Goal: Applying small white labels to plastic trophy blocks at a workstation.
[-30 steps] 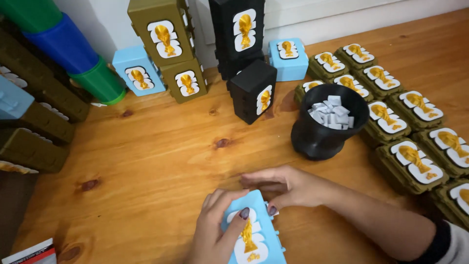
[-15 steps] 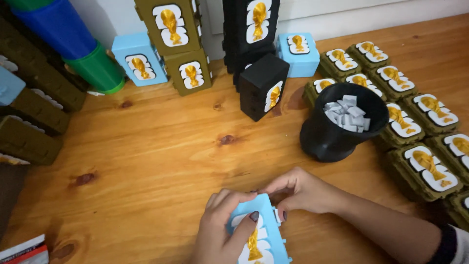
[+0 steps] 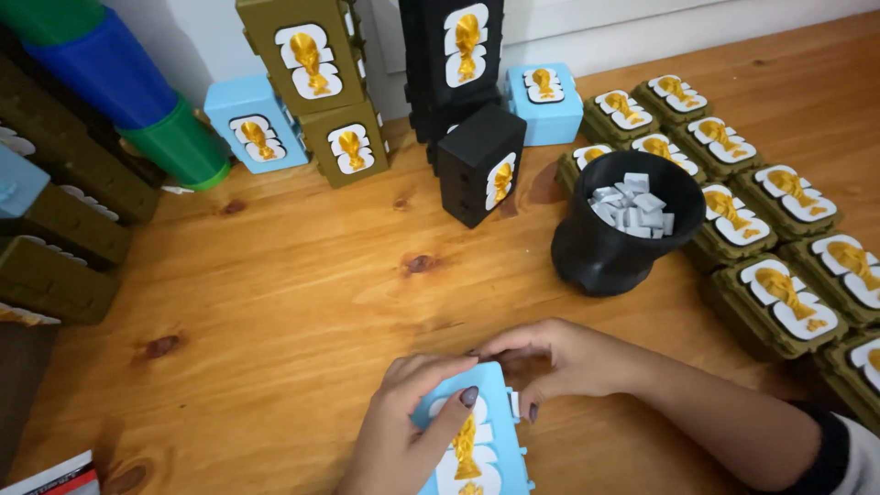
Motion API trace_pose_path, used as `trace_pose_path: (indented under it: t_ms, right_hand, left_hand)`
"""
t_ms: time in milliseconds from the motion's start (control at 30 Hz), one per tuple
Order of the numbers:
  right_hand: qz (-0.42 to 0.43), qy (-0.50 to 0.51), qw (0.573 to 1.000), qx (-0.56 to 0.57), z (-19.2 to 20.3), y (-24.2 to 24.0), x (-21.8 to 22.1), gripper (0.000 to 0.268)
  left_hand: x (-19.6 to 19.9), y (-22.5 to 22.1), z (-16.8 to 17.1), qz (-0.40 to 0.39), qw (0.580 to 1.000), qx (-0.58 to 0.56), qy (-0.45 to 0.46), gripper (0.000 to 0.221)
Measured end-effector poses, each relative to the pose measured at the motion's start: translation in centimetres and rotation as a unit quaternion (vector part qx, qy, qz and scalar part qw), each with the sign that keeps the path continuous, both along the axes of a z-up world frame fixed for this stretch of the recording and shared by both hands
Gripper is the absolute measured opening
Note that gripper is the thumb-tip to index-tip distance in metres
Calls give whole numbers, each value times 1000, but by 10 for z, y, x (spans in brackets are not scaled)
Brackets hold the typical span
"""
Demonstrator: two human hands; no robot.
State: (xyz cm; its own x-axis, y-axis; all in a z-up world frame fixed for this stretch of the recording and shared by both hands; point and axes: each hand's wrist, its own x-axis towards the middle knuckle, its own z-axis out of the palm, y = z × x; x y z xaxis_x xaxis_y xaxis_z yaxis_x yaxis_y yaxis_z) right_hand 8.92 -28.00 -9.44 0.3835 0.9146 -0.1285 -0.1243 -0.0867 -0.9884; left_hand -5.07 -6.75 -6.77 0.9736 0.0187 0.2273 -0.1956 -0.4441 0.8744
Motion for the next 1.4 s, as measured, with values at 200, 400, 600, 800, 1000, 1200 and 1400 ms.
trace_pose_path:
  t_ms: [200,400,600,800,1000,1200,1400]
  right_hand:
    - [-66,-233,951,-191,20,-10,-9,30]
    - [12,36,993,-114,-17,-21,-28,31]
    - [-44,41,987,-151,-18,-27,-25,36]
    - [7,4,985,-174,-12,-22,-23,39]
    - [2,26,987,-161,-14,-19,-23,39]
    - [-27,1,992,-123,1,-10,-12,18]
    - [30,19,999,-25,-12,3,8,71]
  left_hand:
    - [-1,0,1,0,1000,-1,-2,33]
    - [-1,0,-3,15,1000,16,-7,37]
    - [-2,0,-2,7,1000,18,-4,42]
    - [-2,0,1,6,1000,15,-21,40]
    - [-3,-5,3,15,1000,7,-17,39]
    - [-3,-10,1,34,999,-4,-22,37]
    - [-2,-11,-1,54,998,11,-15,33]
